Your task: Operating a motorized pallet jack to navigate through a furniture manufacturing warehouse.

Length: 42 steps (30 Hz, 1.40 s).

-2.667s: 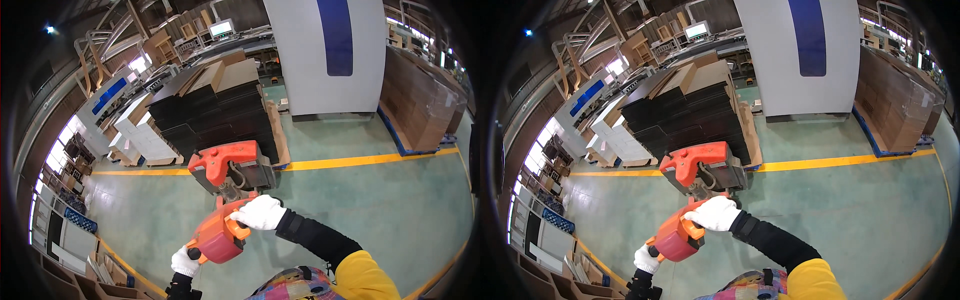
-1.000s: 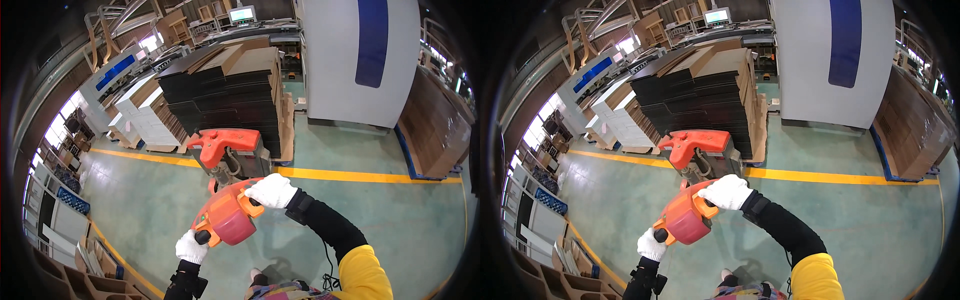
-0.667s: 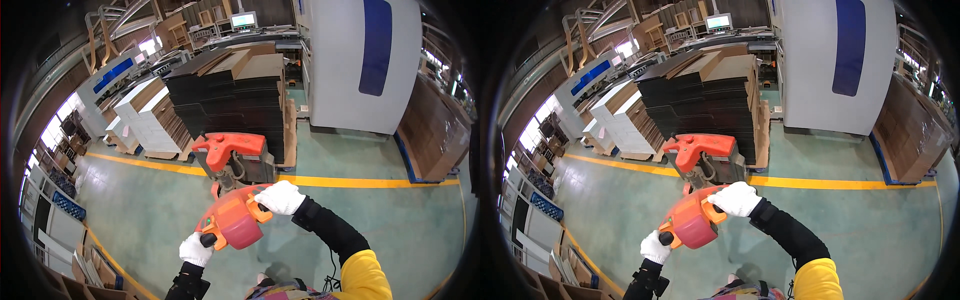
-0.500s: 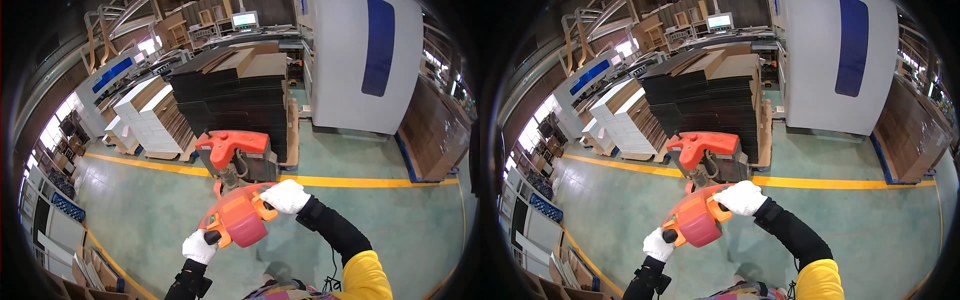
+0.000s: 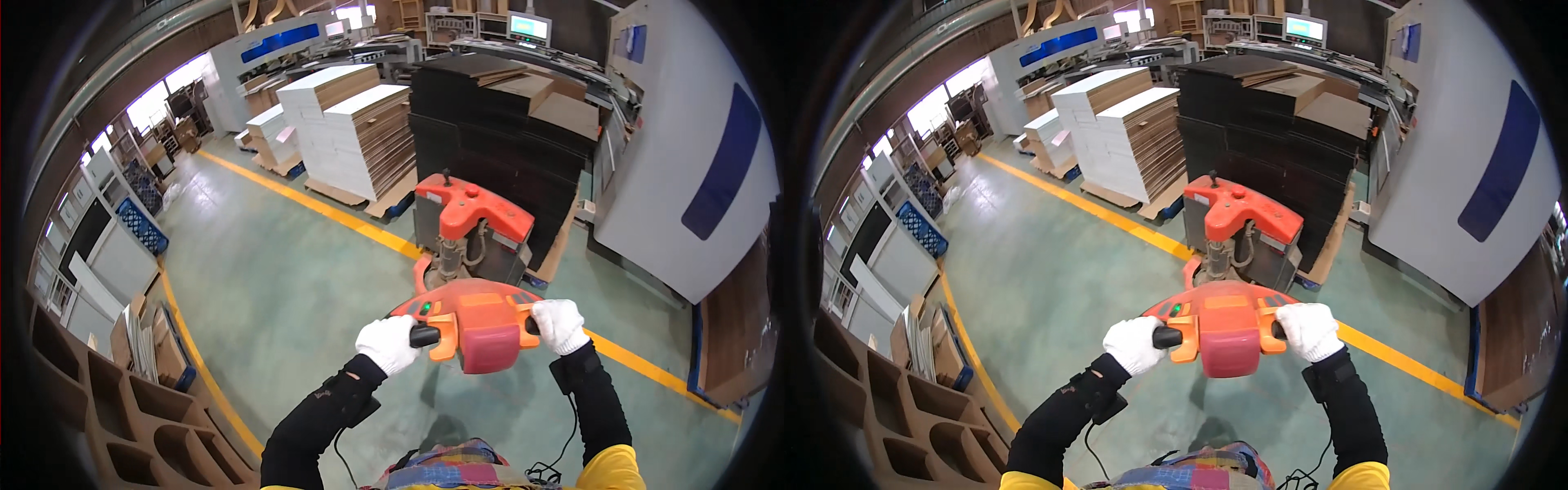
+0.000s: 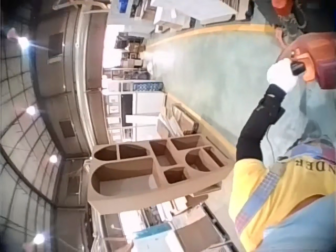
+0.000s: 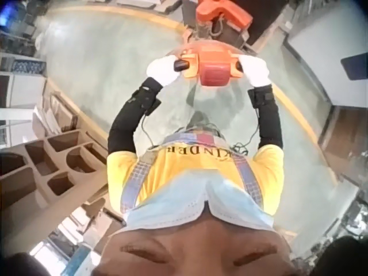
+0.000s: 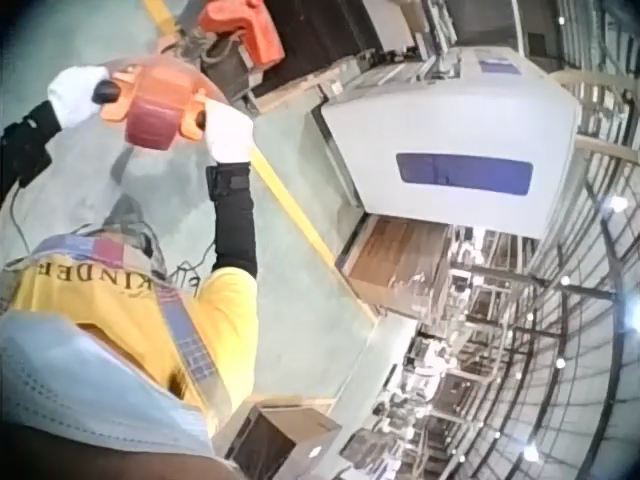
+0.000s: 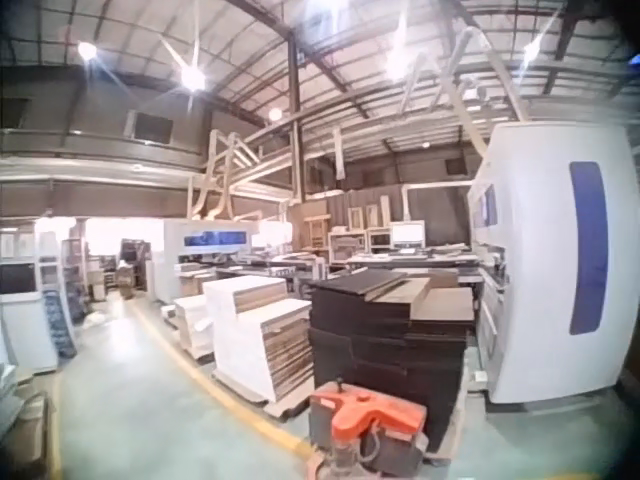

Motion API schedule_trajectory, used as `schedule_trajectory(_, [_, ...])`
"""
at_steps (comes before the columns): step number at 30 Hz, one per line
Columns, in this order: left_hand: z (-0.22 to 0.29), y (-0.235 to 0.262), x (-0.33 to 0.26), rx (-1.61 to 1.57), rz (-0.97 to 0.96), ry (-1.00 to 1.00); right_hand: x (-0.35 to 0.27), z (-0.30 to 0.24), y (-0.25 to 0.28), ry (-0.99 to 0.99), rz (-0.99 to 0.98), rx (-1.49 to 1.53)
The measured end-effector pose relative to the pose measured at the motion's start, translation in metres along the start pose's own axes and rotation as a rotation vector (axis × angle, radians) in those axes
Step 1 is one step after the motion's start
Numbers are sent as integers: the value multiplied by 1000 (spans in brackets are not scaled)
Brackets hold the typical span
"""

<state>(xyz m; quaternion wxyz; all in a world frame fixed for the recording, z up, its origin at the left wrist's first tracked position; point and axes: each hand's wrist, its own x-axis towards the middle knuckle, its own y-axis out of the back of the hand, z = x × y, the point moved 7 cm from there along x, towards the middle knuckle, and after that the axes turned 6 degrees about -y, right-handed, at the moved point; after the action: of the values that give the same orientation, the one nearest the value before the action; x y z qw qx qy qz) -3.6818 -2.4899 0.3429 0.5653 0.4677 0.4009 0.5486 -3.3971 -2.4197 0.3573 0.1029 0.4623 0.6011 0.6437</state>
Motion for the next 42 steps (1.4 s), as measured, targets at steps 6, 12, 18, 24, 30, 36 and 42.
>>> schedule_trajectory(6, [-17,5,8,-36,21,-66,7,-12,-4,-57,-10,45])
schedule_trajectory(12, [-49,39,24,9,56,-127,37,-48,-5,-95,42,0])
schedule_trajectory(18, [-110,68,57,96,68,-242,77,-76,-27,-283,-39,149])
schedule_trajectory(24, [-175,92,91,86,-12,-308,129,-122,-43,-386,-94,156])
schedule_trajectory(30, [-233,118,132,75,-79,-396,172,-160,-70,-476,-98,194])
schedule_trajectory(36, [-305,135,183,115,-151,-460,234,-209,-86,-500,-117,275])
schedule_trajectory(42, [-375,159,250,44,-166,-697,300,-264,-128,-451,35,102])
